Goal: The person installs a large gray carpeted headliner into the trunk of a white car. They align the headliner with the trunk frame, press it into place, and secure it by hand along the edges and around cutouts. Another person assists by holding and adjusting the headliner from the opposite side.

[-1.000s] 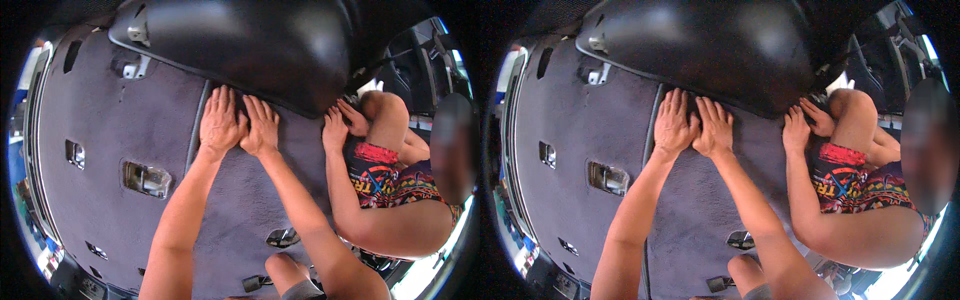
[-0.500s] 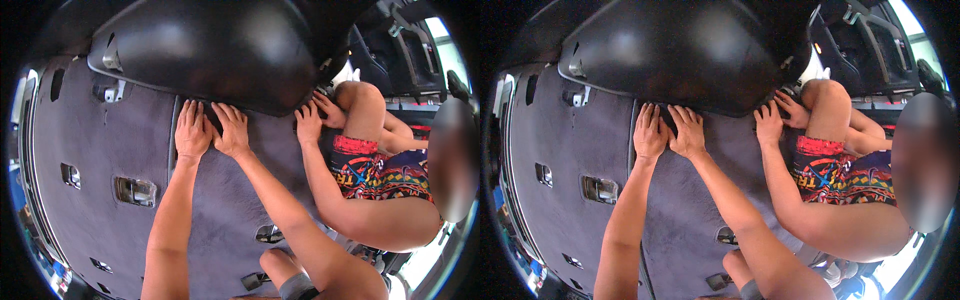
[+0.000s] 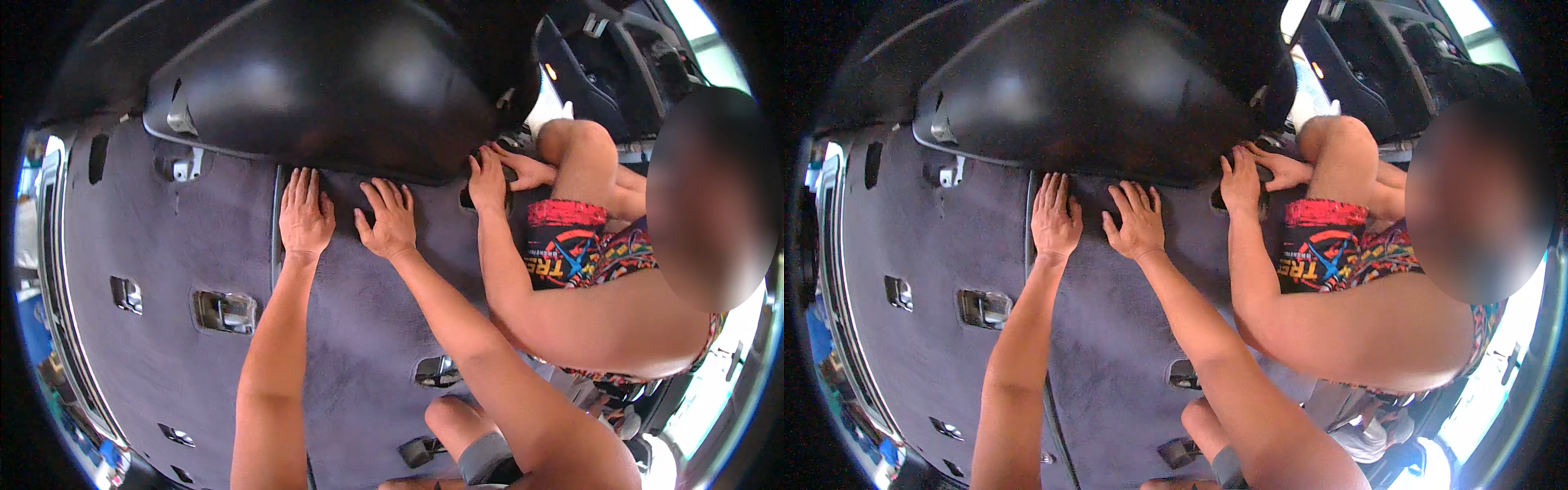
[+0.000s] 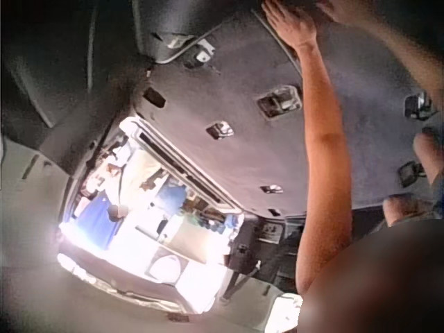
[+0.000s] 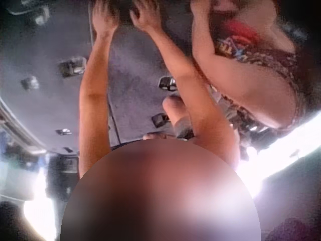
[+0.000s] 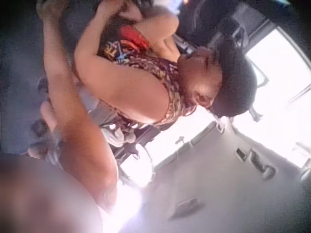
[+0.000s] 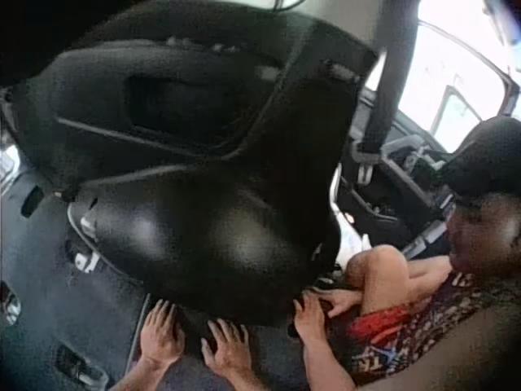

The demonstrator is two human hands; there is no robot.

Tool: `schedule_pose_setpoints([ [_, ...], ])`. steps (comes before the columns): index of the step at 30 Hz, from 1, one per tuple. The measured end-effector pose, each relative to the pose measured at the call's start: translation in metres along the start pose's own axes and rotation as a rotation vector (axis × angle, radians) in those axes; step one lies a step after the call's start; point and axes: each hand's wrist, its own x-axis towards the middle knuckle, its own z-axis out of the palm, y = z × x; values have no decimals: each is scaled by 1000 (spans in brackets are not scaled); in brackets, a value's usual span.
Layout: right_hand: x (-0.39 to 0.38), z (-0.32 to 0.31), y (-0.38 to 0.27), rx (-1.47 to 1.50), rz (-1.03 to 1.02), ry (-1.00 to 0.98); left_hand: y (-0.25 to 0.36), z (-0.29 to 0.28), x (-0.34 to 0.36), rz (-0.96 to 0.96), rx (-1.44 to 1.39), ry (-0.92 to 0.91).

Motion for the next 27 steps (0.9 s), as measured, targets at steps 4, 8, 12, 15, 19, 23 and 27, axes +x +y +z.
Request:
schedule_pose_setpoints([
  [4, 4, -1, -7, 35, 17, -4, 26, -44, -48, -44, -1, -61],
  [8, 14, -29, -10, 209, 50, -9, 32, -67, -134, -6, 93, -327],
  [12, 34, -77, 25, 591, 494, 305, 20, -47, -164, -15, 219, -419],
  [15, 69, -89, 59, 1370, 1004, 934, 18, -42, -163, -31, 194, -426],
  [19, 108, -81, 94, 1711, 1036, 1263, 21, -46, -159, -71, 168, -477],
  [23, 107, -97, 114, 1855, 659, 944, 21, -47, -162, -74, 130, -461],
  [27, 37, -92, 74, 2157, 527, 701, 21, -46, -162, -47, 118, -414],
])
